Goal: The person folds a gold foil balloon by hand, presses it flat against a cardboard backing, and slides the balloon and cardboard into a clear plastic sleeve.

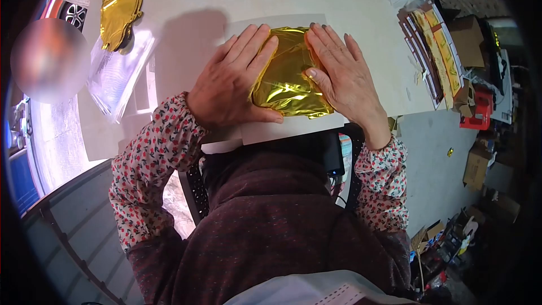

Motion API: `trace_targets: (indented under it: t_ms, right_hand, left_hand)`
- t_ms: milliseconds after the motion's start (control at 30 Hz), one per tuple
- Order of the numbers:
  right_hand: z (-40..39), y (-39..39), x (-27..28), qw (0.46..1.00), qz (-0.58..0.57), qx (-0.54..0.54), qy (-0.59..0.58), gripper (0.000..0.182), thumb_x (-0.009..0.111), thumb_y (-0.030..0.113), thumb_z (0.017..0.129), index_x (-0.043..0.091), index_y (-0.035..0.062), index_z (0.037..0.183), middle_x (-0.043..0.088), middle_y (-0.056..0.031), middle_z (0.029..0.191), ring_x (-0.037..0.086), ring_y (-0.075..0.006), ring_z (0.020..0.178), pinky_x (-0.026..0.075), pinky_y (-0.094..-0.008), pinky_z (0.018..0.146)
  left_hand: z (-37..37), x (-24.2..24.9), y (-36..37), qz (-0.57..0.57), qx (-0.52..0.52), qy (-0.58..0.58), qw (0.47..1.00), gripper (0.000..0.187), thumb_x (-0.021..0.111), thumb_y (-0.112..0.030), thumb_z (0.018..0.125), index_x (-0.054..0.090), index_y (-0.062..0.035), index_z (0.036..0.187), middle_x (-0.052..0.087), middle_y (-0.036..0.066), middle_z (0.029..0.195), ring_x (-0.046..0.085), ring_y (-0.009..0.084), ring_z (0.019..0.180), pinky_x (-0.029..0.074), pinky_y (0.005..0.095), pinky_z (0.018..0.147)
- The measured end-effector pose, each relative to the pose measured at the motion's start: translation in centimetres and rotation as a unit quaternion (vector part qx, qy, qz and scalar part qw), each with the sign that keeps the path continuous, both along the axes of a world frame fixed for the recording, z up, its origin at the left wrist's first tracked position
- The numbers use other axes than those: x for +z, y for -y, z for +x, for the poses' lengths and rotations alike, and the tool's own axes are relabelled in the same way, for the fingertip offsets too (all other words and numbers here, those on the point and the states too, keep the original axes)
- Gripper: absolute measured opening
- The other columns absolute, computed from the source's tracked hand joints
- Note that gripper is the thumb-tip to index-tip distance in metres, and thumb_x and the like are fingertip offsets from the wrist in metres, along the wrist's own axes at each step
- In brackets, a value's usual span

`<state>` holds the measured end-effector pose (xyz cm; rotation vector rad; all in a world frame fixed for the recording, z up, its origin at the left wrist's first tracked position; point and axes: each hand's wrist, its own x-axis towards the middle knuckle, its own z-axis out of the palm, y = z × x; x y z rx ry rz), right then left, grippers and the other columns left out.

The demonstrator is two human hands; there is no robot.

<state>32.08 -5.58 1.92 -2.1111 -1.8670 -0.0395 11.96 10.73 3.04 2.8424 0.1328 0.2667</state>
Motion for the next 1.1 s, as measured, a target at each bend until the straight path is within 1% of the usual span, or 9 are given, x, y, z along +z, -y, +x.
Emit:
trace_targets:
  t_ms: [200, 300, 400, 500, 600, 633, 833, 933, 1100]
  right_hand:
    - [0.2, 0.2, 0.3, 0.998, 0.018, -0.001, -0.062, 0.056, 0.056, 0.036, 0.100, 0.046, 0.0072, 0.147, 0.044, -0.0141, 0.153, 0.037, -0.0297, 0.145, 0.025, -0.0489, 0.120]
    - [-0.3, 1.0, 1.2, 0.997, 0.069, 0.002, -0.045, 0.053, 0.066, 0.026, 0.094, 0.053, 0.0058, 0.141, 0.050, -0.0153, 0.148, 0.043, -0.0305, 0.140, 0.031, -0.0473, 0.117]
    - [-1.3, 2.4, 1.9, 0.988, 0.111, 0.073, -0.077, 0.043, 0.074, 0.013, 0.085, 0.065, 0.0050, 0.126, 0.062, -0.0127, 0.131, 0.059, -0.0301, 0.122, 0.047, -0.0424, 0.102]
    - [-1.9, 5.6, 2.1, 0.985, 0.103, 0.048, -0.129, 0.031, 0.079, 0.006, 0.077, 0.073, 0.0048, 0.108, 0.068, -0.0073, 0.111, 0.066, -0.0266, 0.099, 0.054, -0.0375, 0.083]
    - [-2.8, 6.7, 1.2, 0.984, 0.123, 0.064, -0.115, 0.026, 0.079, 0.005, 0.075, 0.074, 0.0056, 0.101, 0.067, -0.0048, 0.101, 0.065, -0.0242, 0.090, 0.054, -0.0365, 0.075]
    - [-3.0, 6.8, 1.0, 0.985, 0.126, 0.059, -0.103, 0.026, 0.079, 0.004, 0.075, 0.074, 0.0054, 0.100, 0.067, -0.0048, 0.101, 0.065, -0.0241, 0.090, 0.054, -0.0363, 0.075]
    - [-3.3, 6.1, 0.7, 0.986, 0.145, 0.053, -0.070, 0.024, 0.079, 0.004, 0.074, 0.072, 0.0045, 0.097, 0.068, -0.0049, 0.102, 0.066, -0.0232, 0.092, 0.053, -0.0353, 0.077]
    - [-3.2, 6.2, 0.4, 0.985, 0.148, 0.056, -0.070, 0.024, 0.080, 0.004, 0.073, 0.072, 0.0039, 0.096, 0.068, -0.0050, 0.102, 0.066, -0.0229, 0.092, 0.053, -0.0352, 0.078]
    - [-3.0, 6.4, 0.1, 0.984, 0.150, 0.056, -0.074, 0.024, 0.080, 0.004, 0.073, 0.072, 0.0033, 0.096, 0.068, -0.0049, 0.101, 0.065, -0.0223, 0.092, 0.052, -0.0351, 0.076]
  left_hand:
    - [0.0, 0.1, -0.1, -0.002, -0.003, 0.018, 1.000, 0.114, 0.083, -0.056, 0.066, 0.036, 0.0070, 0.148, 0.036, 0.028, 0.153, 0.033, 0.0393, 0.145, 0.027, 0.0448, 0.118]
    - [0.1, -0.1, -0.1, 0.000, -0.004, 0.019, 1.000, 0.114, 0.083, -0.056, 0.066, 0.036, 0.0077, 0.148, 0.036, 0.028, 0.153, 0.032, 0.0392, 0.146, 0.028, 0.0447, 0.118]
    - [0.2, -0.1, -0.1, -0.008, -0.005, 0.021, 1.000, 0.112, 0.082, -0.056, 0.066, 0.036, 0.0046, 0.149, 0.036, 0.028, 0.153, 0.033, 0.0403, 0.145, 0.028, 0.0457, 0.118]
    - [0.1, 0.2, -0.1, -0.001, -0.010, 0.013, 1.000, 0.108, 0.082, -0.057, 0.067, 0.039, -0.0033, 0.151, 0.035, 0.029, 0.153, 0.033, 0.0421, 0.144, 0.027, 0.0472, 0.118]
    - [0.1, 0.6, -0.1, 0.005, -0.016, 0.006, 1.000, 0.103, 0.081, -0.058, 0.067, 0.042, -0.0117, 0.151, 0.035, 0.030, 0.152, 0.033, 0.0435, 0.143, 0.027, 0.0486, 0.118]
    - [0.1, 0.5, -0.1, 0.005, -0.019, 0.005, 1.000, 0.101, 0.080, -0.058, 0.067, 0.043, -0.0144, 0.151, 0.035, 0.030, 0.152, 0.033, 0.0438, 0.143, 0.027, 0.0490, 0.118]
    - [0.2, 0.8, 0.0, 0.017, -0.016, 0.007, 1.000, 0.097, 0.079, -0.060, 0.067, 0.048, -0.0141, 0.148, 0.035, 0.028, 0.152, 0.035, 0.0438, 0.142, 0.028, 0.0503, 0.118]
    - [0.7, 0.9, -0.1, 0.044, -0.028, 0.030, 0.998, 0.098, 0.081, -0.059, 0.064, 0.051, -0.0124, 0.145, 0.036, 0.026, 0.153, 0.035, 0.0436, 0.142, 0.029, 0.0517, 0.117]
    - [1.2, 2.0, 0.4, 0.040, -0.037, 0.022, 0.998, 0.100, 0.086, -0.053, 0.057, 0.054, -0.0090, 0.141, 0.037, 0.021, 0.154, 0.033, 0.0426, 0.143, 0.029, 0.0532, 0.117]
